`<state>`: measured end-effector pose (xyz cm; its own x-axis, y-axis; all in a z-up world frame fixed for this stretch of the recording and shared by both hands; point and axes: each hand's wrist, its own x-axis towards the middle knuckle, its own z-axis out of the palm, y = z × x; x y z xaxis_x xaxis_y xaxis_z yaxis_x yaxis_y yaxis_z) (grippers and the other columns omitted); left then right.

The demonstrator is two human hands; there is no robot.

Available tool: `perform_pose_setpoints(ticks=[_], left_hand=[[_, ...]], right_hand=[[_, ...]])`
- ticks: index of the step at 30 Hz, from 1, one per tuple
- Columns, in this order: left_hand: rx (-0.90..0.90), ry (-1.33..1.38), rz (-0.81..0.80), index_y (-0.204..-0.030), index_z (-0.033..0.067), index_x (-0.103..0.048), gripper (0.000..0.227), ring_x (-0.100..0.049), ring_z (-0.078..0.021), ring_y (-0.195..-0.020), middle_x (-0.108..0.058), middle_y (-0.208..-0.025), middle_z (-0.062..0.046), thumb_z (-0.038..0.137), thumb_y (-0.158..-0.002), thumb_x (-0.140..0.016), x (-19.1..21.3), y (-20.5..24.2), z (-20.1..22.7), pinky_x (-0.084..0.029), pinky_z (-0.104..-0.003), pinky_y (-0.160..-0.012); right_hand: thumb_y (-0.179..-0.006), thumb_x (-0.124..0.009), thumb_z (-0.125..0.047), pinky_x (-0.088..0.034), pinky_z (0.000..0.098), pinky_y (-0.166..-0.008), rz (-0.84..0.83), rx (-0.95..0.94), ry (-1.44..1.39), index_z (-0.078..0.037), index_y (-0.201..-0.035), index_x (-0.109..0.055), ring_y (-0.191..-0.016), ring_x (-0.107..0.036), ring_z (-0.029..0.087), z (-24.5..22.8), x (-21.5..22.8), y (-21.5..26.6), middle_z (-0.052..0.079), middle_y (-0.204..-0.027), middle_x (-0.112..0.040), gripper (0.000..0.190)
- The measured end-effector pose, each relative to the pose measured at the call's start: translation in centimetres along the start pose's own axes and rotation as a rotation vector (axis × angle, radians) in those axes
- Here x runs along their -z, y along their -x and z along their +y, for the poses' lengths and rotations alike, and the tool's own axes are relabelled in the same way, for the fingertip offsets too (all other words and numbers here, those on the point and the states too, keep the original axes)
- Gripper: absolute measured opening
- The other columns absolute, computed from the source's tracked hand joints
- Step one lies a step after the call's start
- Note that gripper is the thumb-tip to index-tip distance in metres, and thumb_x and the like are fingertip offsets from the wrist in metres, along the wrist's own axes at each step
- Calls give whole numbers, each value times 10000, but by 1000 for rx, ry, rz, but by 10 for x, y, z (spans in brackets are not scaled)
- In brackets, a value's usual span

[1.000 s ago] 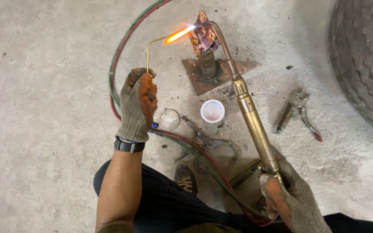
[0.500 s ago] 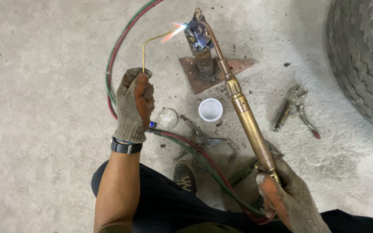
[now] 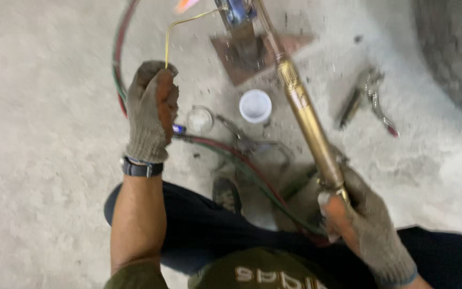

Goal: The person sits on the floor and uses a welding torch to heat and fuse a metal rod to a metal bracket. They use pliers to position the rod and a lighter to ignite the torch, then apply the flame to the joint while feeding the rod into the molten area.

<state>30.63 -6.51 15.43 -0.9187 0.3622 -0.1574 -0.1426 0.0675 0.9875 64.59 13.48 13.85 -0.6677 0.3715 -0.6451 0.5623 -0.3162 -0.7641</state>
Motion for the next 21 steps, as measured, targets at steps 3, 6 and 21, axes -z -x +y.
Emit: perform_pose_setpoints(ticks=[3,6,21], left_hand=[[-384,-789,-310,-1106,43,-672,225,-665,-200,-722,-681,-845,-14,213,-1011,-559,-2,-2,-31,-536,-345,-601],[-357,-1096,-443,-1092,47,-639,258,-702,-423,-875,-707,-1000,-226,259,-1027,-507,-28,-3,-85,-564,-481,-781],[162,-1125,-244,-1036,17,-658,286,-674,-437,-966,-698,-968,-275,239,-1008,-480,-3,1,-225,-549,-486,-800]], right_hand=[[-916,-623,-256,-495,280,-431,43,109,-102,3,-1392,-533,-522,-543,112,-10,4,3,55,-713,-554,549],[-929,-626,-272,-483,279,-413,90,145,-180,21,-1405,-522,-510,-517,103,-16,3,7,54,-756,-585,568],[-903,-642,-224,-471,271,-443,27,108,-136,-17,-1381,-563,-517,-538,104,-11,12,9,26,-695,-571,527]])
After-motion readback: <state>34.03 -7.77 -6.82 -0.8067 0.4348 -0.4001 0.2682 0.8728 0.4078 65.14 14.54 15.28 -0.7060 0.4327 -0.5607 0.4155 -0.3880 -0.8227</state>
